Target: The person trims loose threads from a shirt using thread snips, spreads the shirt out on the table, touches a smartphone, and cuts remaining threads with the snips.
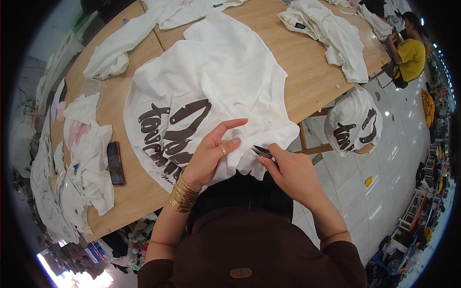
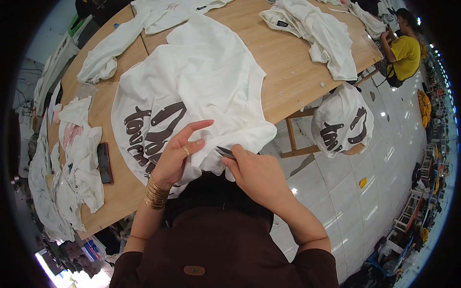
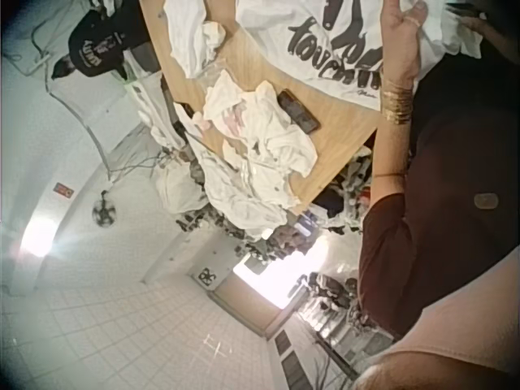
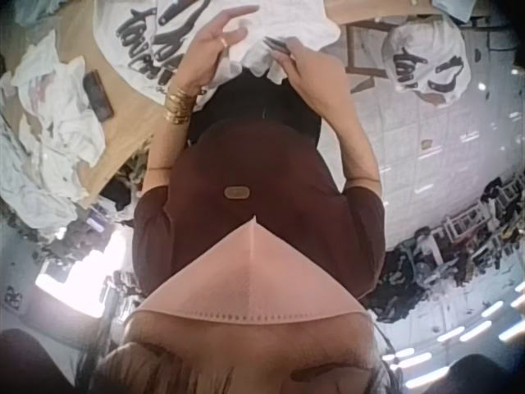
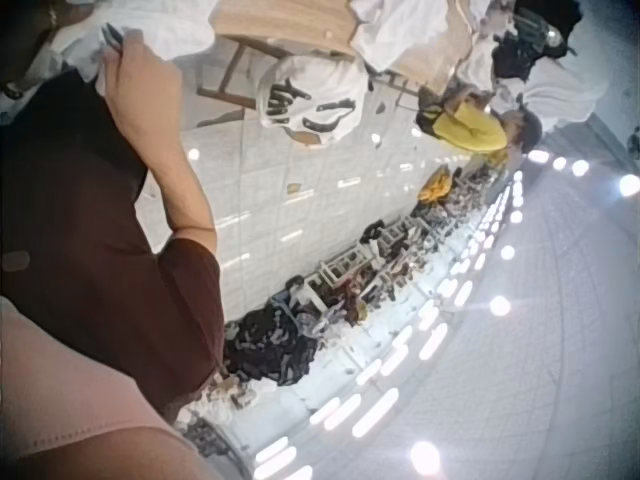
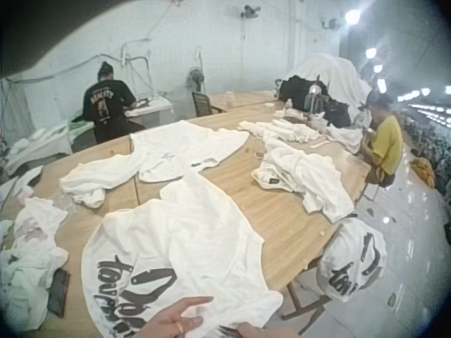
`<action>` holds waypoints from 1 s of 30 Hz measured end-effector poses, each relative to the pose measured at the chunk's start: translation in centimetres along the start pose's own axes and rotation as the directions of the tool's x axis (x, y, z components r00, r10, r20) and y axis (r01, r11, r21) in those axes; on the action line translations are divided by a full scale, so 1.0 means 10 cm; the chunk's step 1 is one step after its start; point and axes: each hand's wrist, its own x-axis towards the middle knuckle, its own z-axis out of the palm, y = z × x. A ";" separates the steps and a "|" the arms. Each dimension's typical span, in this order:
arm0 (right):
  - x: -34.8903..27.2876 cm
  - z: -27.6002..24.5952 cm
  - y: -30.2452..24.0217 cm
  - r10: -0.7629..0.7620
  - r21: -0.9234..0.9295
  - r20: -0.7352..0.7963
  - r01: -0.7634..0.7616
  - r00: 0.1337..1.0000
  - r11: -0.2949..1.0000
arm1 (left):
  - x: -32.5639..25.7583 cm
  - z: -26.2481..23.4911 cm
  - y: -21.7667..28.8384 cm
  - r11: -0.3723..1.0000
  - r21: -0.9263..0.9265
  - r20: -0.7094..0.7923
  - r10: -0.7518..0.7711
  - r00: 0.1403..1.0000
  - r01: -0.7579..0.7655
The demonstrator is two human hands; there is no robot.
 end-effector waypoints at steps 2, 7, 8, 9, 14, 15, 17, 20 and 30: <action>0.00 0.01 0.00 0.052 -0.008 0.033 -0.051 0.998 0.999 | 0.00 0.00 0.00 1.000 -0.004 0.001 -0.001 1.000 0.001; -0.01 0.06 0.00 0.040 0.022 -0.021 -0.039 0.999 0.999 | 0.00 -0.01 0.00 1.000 -0.019 0.007 0.008 1.000 -0.007; -0.01 0.06 0.00 0.033 0.013 -0.031 -0.032 0.999 0.999 | -0.01 -0.01 0.00 1.000 -0.019 0.007 0.008 1.000 -0.008; 0.00 0.07 0.00 0.032 0.013 -0.032 -0.032 0.999 0.999 | -0.01 -0.01 0.00 1.000 -0.016 0.003 0.009 1.000 -0.009; 0.00 0.14 0.03 0.061 0.062 -0.065 -0.057 0.996 0.996 | 0.00 0.00 0.00 0.999 -0.037 -0.003 0.007 1.000 -0.007; -0.01 0.15 0.02 0.061 0.062 -0.066 -0.057 0.996 0.996 | 0.00 0.01 0.00 0.999 -0.042 -0.013 0.007 1.000 -0.008; -0.01 0.15 0.00 0.081 0.059 -0.086 -0.076 0.993 0.995 | 0.00 0.03 0.01 0.999 -0.046 -0.022 0.007 1.000 -0.008; 0.00 0.18 0.01 0.051 0.049 -0.103 -0.046 0.993 0.998 | -0.01 0.04 0.01 0.995 -0.103 -0.021 0.004 1.000 -0.006; 0.00 0.21 0.03 0.119 0.191 -0.074 -0.103 0.990 0.976 | 0.00 0.02 -0.01 0.996 -0.092 -0.026 0.004 1.000 -0.007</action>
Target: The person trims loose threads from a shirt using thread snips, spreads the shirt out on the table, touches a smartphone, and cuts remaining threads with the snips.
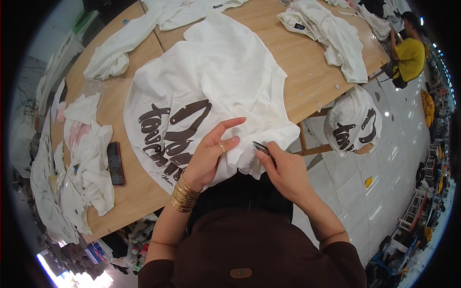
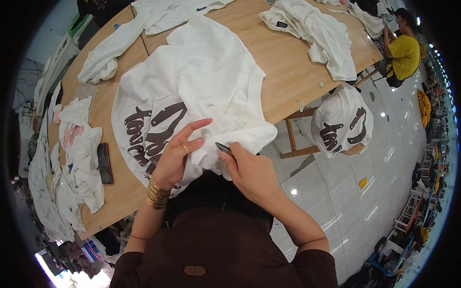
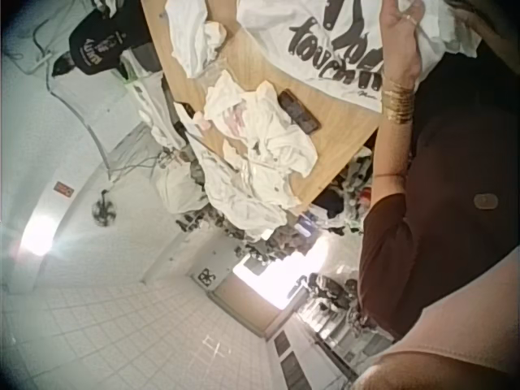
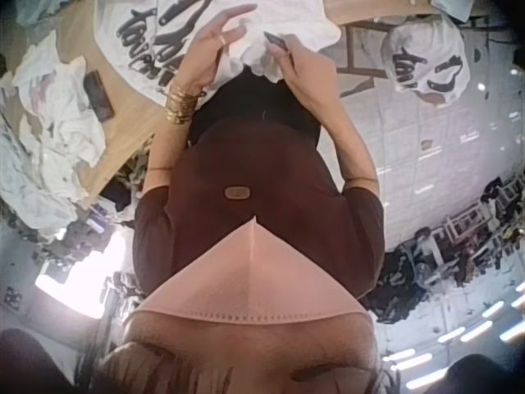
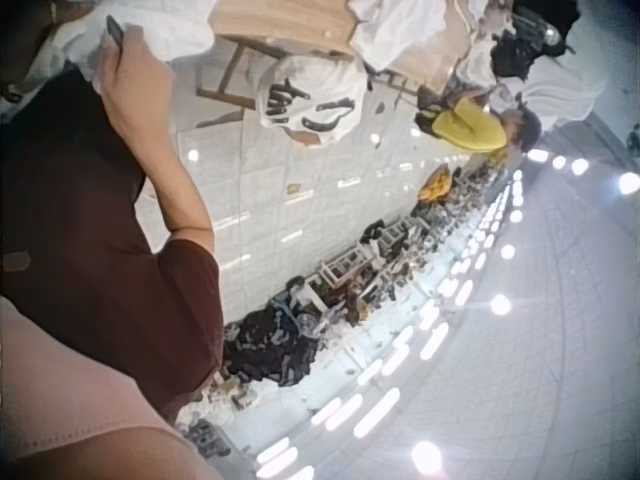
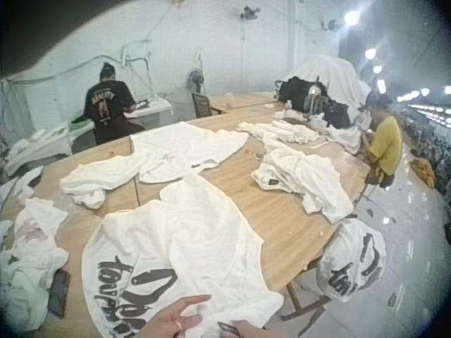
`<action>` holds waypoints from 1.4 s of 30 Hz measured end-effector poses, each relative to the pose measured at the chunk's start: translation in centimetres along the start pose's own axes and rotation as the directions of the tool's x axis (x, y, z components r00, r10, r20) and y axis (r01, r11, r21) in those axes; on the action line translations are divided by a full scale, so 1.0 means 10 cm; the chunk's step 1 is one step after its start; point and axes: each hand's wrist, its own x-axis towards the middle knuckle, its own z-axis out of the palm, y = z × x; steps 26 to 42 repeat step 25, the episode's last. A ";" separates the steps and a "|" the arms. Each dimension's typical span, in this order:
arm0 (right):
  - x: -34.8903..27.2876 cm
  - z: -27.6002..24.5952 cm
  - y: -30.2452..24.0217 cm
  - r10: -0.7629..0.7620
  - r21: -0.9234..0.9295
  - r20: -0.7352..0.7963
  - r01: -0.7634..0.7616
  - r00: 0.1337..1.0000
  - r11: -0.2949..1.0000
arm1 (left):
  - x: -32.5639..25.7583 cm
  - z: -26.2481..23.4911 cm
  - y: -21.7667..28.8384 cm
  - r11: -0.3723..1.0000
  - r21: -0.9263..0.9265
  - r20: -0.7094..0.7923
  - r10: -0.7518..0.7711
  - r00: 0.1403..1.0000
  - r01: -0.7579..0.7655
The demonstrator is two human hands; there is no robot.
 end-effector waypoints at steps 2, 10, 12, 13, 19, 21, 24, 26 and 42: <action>-0.02 -0.03 -0.01 -0.076 -0.027 -0.026 0.075 0.997 0.997 | 0.01 -0.01 0.00 1.000 -0.028 -0.007 -0.004 1.000 0.004; -0.03 -0.04 -0.05 -0.098 -0.176 0.046 0.104 0.994 0.979 | 0.01 -0.02 -0.02 1.000 0.000 -0.023 0.005 1.000 -0.005; -0.03 -0.03 -0.06 -0.101 -0.183 0.040 0.106 0.994 0.977 | 0.00 -0.02 -0.01 1.000 -0.007 -0.015 -0.004 1.000 0.004; -0.03 -0.04 -0.06 -0.112 -0.195 0.041 0.118 0.993 0.974 | 0.00 -0.01 0.00 1.000 -0.014 -0.007 -0.014 1.000 0.014; -0.03 -0.03 -0.06 -0.116 -0.213 0.042 0.123 0.992 0.969 | 0.00 -0.02 -0.02 1.000 0.001 -0.012 -0.004 1.000 0.004; -0.03 -0.03 -0.06 -0.114 -0.221 0.041 0.120 0.993 0.968 | 0.01 -0.03 -0.03 1.000 0.018 -0.018 0.006 1.000 -0.006; -0.02 -0.02 -0.04 -0.123 -0.203 0.024 0.125 0.992 0.971 | 0.01 -0.03 -0.02 1.000 0.013 -0.008 -0.005 1.000 0.005; -0.02 -0.02 -0.03 -0.117 -0.201 0.028 0.120 0.993 0.972 | 0.00 -0.02 0.00 1.000 -0.009 0.007 -0.025 1.000 0.025; -0.02 -0.02 -0.03 -0.117 -0.201 0.028 0.120 0.993 0.972 | 0.00 -0.02 0.00 1.000 -0.009 0.007 -0.025 1.000 0.025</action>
